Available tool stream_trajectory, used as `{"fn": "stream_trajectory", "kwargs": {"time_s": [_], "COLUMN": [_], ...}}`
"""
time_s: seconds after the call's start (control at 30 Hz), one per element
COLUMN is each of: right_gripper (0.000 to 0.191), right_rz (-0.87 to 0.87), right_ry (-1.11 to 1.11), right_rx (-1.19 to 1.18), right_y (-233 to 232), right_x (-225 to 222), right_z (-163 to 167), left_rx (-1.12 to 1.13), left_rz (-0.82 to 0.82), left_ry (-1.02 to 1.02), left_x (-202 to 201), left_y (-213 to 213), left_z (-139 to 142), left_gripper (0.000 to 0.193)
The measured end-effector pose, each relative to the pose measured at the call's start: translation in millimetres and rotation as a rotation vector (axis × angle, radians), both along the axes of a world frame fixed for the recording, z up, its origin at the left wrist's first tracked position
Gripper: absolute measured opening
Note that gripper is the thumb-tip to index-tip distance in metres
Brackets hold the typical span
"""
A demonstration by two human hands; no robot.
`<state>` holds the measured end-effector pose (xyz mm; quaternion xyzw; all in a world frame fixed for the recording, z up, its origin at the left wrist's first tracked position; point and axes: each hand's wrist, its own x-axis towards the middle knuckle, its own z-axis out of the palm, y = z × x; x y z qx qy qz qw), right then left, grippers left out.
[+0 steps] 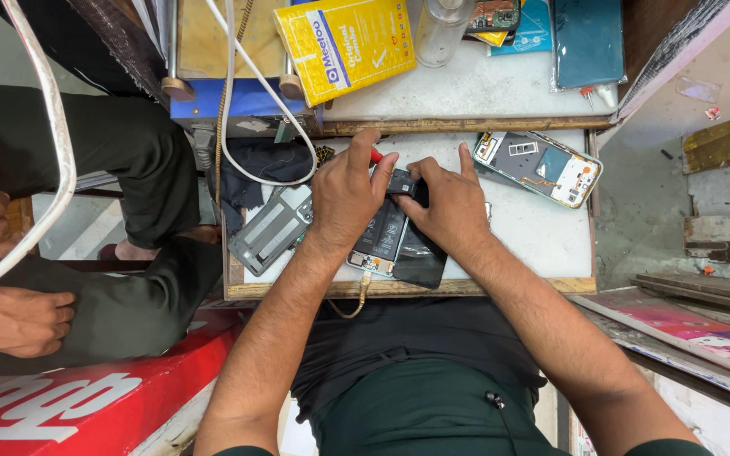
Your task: The person uses a red-handled screwdriver to remove screws from a disassembled smartphone on a workbench, then detaches a metal bracket and sets it aside. The person briefly picks up a different smartphone to show its screen before returning to the disassembled device.
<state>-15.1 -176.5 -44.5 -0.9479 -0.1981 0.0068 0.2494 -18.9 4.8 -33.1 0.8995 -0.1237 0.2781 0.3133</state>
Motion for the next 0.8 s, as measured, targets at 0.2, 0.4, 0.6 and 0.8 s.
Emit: {"fn": "stream_trajectory", "kwargs": {"time_s": [0.2,0.4,0.6,0.8], "right_gripper": [0.045,0.045,0.043,0.042], "right_rz": [0.016,0.026,0.008,0.034], "right_ry": [-0.016,-0.049,-0.053,-0.083], "right_rx": [-0.006,0.017,0.04,0.046], "right_y": [0.3,0.1,0.6,-0.8], "right_x": [0.0,0.3,-1.4,-0.2], "right_z": [0.0,-0.9,-4.2,-6.8], "left_rx": [0.018,0.019,0.056,0.14], "left_rz": [-0.027,-0.189,-0.177,-0.037], "left_ry": [0.016,0.067,0.087,0.316], "left_x": [-0.2,0.1,7.2,12.0], "left_y": [0.4,-0.2,-1.3,-1.9], "left_z": [-0.1,8.9,19.5,18.0], "left_gripper": [0.046,0.044,0.043,0.04]}}
